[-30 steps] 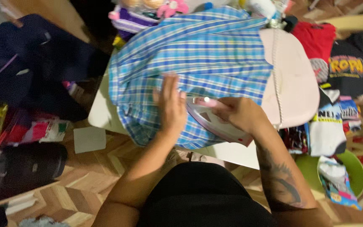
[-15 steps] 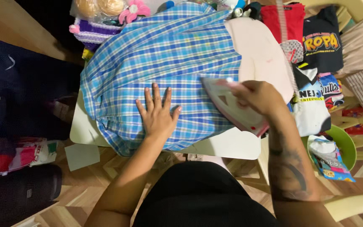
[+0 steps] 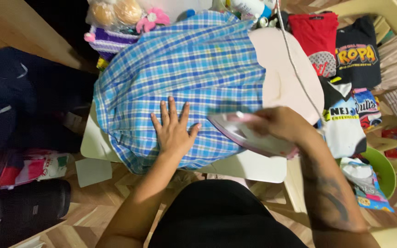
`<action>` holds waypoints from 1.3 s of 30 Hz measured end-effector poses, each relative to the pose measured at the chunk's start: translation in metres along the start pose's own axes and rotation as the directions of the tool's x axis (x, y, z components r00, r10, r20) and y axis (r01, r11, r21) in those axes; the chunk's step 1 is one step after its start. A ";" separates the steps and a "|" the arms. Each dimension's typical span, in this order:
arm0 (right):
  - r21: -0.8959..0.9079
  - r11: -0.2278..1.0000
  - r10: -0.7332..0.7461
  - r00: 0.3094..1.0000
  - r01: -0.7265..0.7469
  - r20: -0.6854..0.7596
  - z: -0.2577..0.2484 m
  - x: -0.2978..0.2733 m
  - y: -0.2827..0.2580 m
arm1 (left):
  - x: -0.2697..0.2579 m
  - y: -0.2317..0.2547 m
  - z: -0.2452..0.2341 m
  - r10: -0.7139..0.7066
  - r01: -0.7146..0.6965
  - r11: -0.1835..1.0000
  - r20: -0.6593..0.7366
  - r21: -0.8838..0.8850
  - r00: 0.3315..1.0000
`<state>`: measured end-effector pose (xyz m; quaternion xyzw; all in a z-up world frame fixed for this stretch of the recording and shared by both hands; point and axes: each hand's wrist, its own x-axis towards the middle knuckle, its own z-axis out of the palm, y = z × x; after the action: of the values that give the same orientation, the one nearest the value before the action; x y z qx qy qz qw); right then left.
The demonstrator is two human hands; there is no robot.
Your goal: The person irons a blue plaid skirt on a small ironing board. They repeatedly adjust the garment, smooth the fabric, and move the iron across different sections to remove wrinkles.
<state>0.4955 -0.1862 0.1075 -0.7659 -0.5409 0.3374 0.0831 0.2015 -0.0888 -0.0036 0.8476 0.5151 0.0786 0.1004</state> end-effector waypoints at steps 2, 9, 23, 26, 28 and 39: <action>0.087 0.996 0.042 0.998 -0.037 -0.056 -0.014 -0.009 0.013 | -0.001 0.001 0.000 -0.003 0.003 1.000 0.006 -0.010 1.000; -0.030 1.000 0.004 0.991 -0.008 -0.131 -0.021 0.032 -0.002 | -0.002 0.001 0.002 -0.006 0.006 1.000 -0.015 -0.008 1.000; 0.070 0.980 0.197 0.846 -0.187 -0.496 -0.072 0.060 0.135 | 0.000 -0.022 0.010 0.011 -0.041 0.980 -0.158 -0.193 0.987; -0.190 0.941 0.096 0.760 -0.279 -0.642 -0.074 0.090 0.127 | 0.006 -0.082 0.012 -0.205 0.127 0.972 -0.451 -0.198 0.869; -0.311 0.911 -0.063 0.652 -0.272 -0.756 -0.067 0.099 0.119 | 0.004 -0.138 0.015 -0.311 0.160 0.946 -0.643 -0.282 0.700; -0.348 0.844 -0.532 0.555 0.408 -0.640 0.000 0.106 -0.032 | 0.022 -0.313 0.054 -0.440 0.226 0.008 0.200 -0.974 0.876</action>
<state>0.4907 -0.0793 0.0780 -0.6656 -0.6745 -0.0667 0.3125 -0.0442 0.0670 -0.1341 0.4033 0.5194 0.4417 0.6103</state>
